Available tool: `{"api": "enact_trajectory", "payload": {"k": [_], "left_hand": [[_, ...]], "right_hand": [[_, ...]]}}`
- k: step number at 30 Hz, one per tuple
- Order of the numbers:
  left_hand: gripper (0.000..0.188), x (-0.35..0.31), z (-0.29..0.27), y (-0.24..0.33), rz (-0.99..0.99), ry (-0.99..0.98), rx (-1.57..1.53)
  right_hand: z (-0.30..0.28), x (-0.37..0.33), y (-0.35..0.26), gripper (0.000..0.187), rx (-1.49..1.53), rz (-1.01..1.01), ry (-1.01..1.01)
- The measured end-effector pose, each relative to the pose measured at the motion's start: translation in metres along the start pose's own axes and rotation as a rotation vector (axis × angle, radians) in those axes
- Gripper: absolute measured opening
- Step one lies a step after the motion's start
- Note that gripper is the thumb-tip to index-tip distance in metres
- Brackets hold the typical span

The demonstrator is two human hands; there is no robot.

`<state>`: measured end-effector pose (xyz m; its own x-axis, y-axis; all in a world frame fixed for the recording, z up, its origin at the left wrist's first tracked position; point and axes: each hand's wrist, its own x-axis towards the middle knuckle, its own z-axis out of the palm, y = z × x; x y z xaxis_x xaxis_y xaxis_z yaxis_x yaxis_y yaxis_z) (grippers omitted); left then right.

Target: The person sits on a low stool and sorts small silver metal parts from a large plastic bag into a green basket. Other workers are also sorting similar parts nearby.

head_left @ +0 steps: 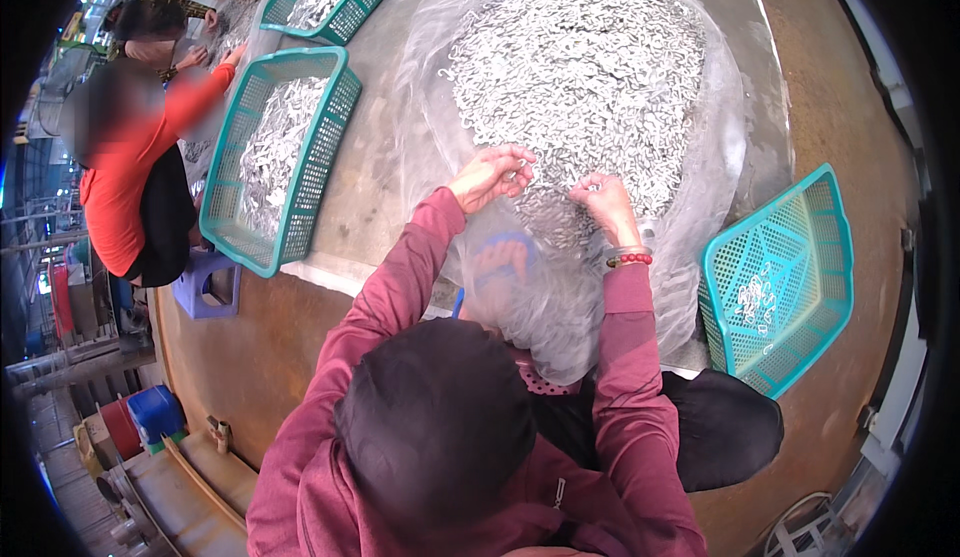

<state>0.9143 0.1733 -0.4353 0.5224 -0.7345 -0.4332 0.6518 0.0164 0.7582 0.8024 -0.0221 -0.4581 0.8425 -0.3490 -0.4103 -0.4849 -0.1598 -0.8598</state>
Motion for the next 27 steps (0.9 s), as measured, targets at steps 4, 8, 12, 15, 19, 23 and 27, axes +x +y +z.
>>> {"api": "enact_trajectory", "payload": {"k": [4,8,12,15,19,23,27], "left_hand": [[0.032,0.007,0.000,-0.010,-0.165,0.035,-0.033],[0.032,0.012,0.003,-0.027,-0.174,-0.008,0.025],[0.020,0.000,0.004,-0.034,-0.196,-0.050,-0.077],[0.015,-0.006,0.011,-0.025,-0.191,-0.114,-0.114],[0.013,-0.007,0.035,-0.002,-0.318,-0.295,-0.309],[0.012,-0.011,0.073,-0.002,-0.038,0.049,-0.116],[0.017,-0.014,0.077,0.003,-0.103,0.262,-0.306]], "right_hand": [[-0.009,-0.012,-0.016,0.005,0.307,0.148,-0.208],[-0.012,-0.022,-0.034,0.007,0.402,0.088,-0.312],[-0.016,-0.026,-0.041,0.008,0.415,0.001,-0.234],[-0.024,-0.023,-0.040,0.006,0.509,0.109,-0.271],[-0.031,-0.019,-0.035,0.010,0.746,0.084,-0.419],[-0.023,-0.019,-0.030,0.011,0.970,0.059,-0.361],[-0.017,-0.020,-0.028,0.008,0.828,-0.220,-0.267]]}}
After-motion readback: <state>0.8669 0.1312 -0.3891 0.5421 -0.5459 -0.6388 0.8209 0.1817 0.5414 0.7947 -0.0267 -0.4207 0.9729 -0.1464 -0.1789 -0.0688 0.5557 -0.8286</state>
